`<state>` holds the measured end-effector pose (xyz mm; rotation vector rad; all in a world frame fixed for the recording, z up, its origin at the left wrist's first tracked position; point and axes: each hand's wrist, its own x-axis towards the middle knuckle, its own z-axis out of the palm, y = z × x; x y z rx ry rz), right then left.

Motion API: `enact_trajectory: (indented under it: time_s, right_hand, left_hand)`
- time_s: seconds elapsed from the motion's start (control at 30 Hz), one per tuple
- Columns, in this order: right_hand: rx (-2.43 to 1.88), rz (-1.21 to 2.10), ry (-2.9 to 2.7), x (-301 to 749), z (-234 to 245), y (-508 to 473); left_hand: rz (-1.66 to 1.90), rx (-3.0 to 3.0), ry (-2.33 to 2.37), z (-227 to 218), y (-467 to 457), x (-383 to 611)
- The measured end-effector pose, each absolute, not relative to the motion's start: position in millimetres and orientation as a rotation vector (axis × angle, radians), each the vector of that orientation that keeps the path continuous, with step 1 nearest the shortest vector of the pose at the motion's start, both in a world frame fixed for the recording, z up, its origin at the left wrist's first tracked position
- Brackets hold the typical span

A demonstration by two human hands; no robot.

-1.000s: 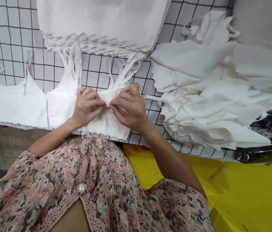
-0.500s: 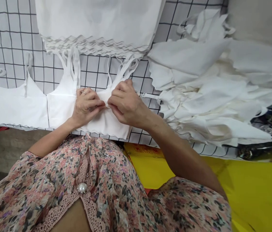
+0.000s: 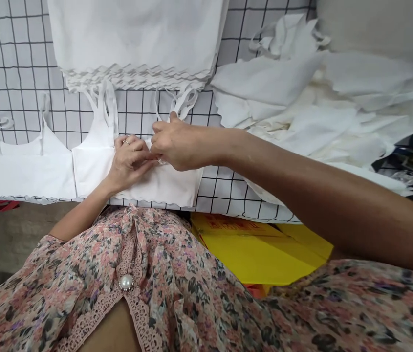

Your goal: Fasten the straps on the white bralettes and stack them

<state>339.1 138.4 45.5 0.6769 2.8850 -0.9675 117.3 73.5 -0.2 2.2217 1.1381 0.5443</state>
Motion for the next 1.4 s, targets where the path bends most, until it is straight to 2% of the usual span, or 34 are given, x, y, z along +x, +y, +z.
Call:
enact_trajectory:
  time_s: [0.2,0.43,0.7,0.83,0.93,1.03,1.1,1.27,1.4]
  right_hand:
    - [0.956,-1.033,2.783,366.5,60.4,176.5]
    - [1.172,-0.938,2.588,387.2,94.5,225.3]
    - [1.255,-0.873,2.781,385.6,40.8,252.3]
    - [1.316,-0.839,2.735,380.8,33.9,255.0]
    - [1.448,-0.591,2.811,376.6,45.5,229.2]
    - [1.714,-0.282,2.951,358.0,54.8,160.2]
    - [1.724,-0.378,3.054,334.7,50.5,99.0]
    - [1.451,-0.522,3.092,290.1,4.9,-12.4]
    - [1.568,-0.496,2.871,316.1,-18.1,-29.1]
  left_hand:
    - [0.440,2.182,1.152,7.8,76.9,118.9]
    - [0.097,2.086,1.184,41.9,91.7,124.2]
    - [0.016,2.123,1.237,40.9,99.0,127.0]
    - [0.093,2.153,1.225,30.5,99.4,125.8]
    - [0.339,2.281,1.247,26.0,90.4,115.7]
    - [0.677,2.478,1.171,26.4,67.0,94.1]
    - [0.757,2.539,1.068,25.8,47.0,79.3]
    - [0.454,2.591,1.051,8.2,10.7,67.7]
    - [0.306,2.566,1.177,-7.4,1.4,67.3]
